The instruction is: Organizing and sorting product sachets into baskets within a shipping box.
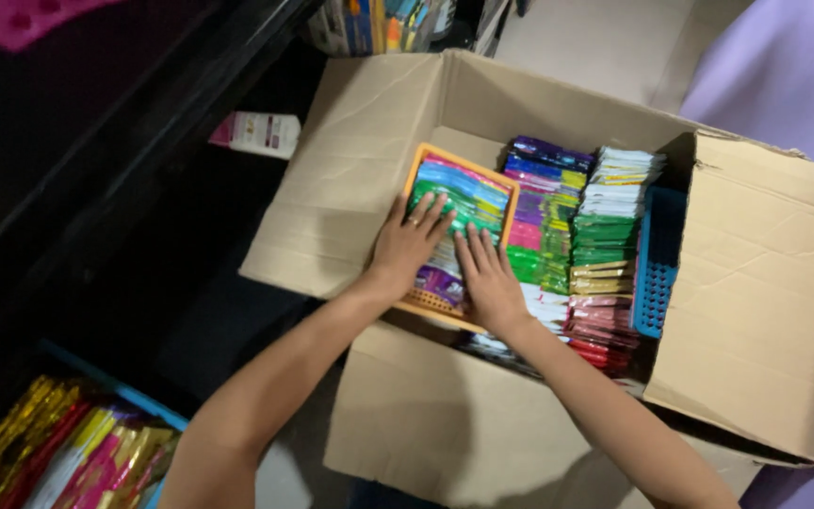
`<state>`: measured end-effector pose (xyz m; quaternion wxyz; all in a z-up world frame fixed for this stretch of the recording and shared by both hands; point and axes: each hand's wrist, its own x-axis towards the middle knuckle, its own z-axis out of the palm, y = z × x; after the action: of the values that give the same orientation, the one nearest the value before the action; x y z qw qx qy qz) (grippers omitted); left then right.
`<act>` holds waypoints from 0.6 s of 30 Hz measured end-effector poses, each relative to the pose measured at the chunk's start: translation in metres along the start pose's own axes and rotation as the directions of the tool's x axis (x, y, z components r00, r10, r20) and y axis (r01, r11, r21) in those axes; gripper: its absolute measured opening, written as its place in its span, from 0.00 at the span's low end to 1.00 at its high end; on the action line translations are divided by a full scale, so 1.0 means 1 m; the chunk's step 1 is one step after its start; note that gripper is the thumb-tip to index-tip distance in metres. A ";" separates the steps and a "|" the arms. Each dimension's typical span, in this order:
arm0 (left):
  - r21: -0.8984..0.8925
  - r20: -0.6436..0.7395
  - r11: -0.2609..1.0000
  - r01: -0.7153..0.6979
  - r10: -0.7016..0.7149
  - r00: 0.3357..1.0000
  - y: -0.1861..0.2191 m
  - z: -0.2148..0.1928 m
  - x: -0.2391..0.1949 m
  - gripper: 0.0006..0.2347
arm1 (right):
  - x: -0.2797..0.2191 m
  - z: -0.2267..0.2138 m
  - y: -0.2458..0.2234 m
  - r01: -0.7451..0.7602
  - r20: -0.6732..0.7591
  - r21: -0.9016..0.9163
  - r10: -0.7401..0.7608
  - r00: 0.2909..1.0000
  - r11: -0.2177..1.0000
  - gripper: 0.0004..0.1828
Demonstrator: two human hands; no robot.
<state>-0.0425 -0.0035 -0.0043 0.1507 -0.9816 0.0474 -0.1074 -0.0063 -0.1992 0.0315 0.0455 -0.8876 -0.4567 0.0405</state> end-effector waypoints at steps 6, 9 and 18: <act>-0.569 0.307 0.821 0.055 0.150 0.940 -0.033 -0.103 0.030 0.55 | 0.000 -0.041 0.035 -0.023 -0.062 0.196 0.035 0.997 0.980 0.61; -0.668 0.013 0.736 -0.109 0.158 0.987 -0.024 -0.053 0.064 0.40 | 0.010 -0.051 0.084 -0.007 -0.202 0.286 0.067 0.977 0.958 0.44; -0.592 -0.292 0.788 -0.172 -0.010 0.957 0.028 0.024 0.205 0.22 | 0.075 -0.014 0.271 -0.147 -0.246 0.290 0.222 0.944 0.946 0.19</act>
<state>0.1602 -0.0487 0.0051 -0.1782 -0.9491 0.1428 -0.2169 0.2577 -0.2954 0.0114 0.2237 -0.9093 -0.3504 -0.0178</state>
